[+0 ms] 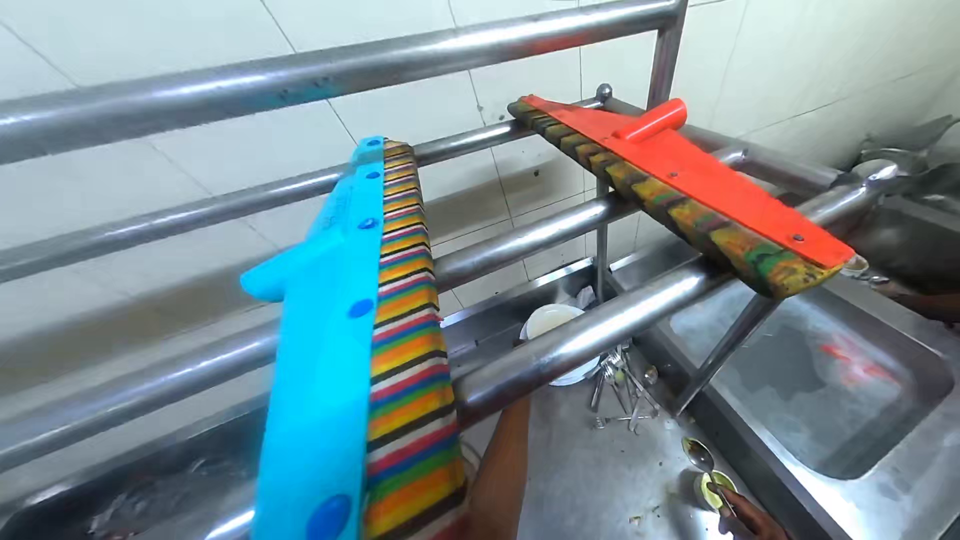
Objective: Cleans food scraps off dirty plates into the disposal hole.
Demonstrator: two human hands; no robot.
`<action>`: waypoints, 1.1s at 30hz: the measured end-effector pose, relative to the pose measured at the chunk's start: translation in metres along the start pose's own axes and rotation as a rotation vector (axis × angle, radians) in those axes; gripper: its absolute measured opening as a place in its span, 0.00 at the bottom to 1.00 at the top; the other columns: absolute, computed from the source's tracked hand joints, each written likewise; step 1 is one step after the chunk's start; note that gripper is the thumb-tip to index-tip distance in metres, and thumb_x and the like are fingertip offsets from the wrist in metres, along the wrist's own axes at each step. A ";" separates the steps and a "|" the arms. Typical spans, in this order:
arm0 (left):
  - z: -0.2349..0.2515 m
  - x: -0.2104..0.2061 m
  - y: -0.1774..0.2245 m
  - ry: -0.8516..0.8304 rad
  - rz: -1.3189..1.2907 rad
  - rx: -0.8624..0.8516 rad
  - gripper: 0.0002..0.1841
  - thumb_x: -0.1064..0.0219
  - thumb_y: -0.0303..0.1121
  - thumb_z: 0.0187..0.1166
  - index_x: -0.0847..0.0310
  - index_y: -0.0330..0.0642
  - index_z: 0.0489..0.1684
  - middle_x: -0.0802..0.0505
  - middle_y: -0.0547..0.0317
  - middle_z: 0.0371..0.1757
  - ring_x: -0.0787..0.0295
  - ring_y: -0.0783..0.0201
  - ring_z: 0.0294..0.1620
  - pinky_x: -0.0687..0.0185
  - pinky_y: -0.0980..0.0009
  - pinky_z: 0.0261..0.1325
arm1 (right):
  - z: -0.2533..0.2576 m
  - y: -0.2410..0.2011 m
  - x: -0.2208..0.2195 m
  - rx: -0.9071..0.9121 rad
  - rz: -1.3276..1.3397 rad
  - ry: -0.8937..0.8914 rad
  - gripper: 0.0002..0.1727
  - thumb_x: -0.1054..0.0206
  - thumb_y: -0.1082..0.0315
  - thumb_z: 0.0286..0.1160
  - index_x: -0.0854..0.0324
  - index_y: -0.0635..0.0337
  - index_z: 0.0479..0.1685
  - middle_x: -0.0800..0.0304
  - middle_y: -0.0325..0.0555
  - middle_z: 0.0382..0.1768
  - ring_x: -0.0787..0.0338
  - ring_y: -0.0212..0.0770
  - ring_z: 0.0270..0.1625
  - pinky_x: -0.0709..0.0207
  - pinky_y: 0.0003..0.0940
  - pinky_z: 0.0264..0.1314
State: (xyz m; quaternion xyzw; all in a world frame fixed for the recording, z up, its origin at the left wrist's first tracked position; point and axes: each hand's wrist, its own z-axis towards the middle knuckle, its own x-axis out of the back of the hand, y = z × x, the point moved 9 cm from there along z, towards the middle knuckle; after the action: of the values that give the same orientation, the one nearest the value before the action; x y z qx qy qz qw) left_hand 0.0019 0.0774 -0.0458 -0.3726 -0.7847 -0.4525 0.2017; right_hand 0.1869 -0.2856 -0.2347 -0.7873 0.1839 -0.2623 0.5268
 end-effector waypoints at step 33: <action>-0.040 -0.123 -0.367 -0.261 -1.526 0.286 0.11 0.52 0.23 0.89 0.25 0.34 0.58 0.09 0.52 0.41 0.12 0.69 0.27 0.14 0.78 0.30 | -0.056 0.026 -0.191 -0.223 -0.059 -0.682 0.19 0.45 0.68 0.87 0.19 0.57 0.71 0.14 0.39 0.32 0.29 0.30 0.19 0.35 0.28 0.20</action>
State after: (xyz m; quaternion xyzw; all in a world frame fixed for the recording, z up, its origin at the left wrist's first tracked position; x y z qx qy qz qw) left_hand -0.2020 -0.1210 -0.3114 0.2485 -0.8916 -0.3132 -0.2128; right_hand 0.0007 -0.2278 -0.2837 -0.8872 0.0024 0.0220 0.4608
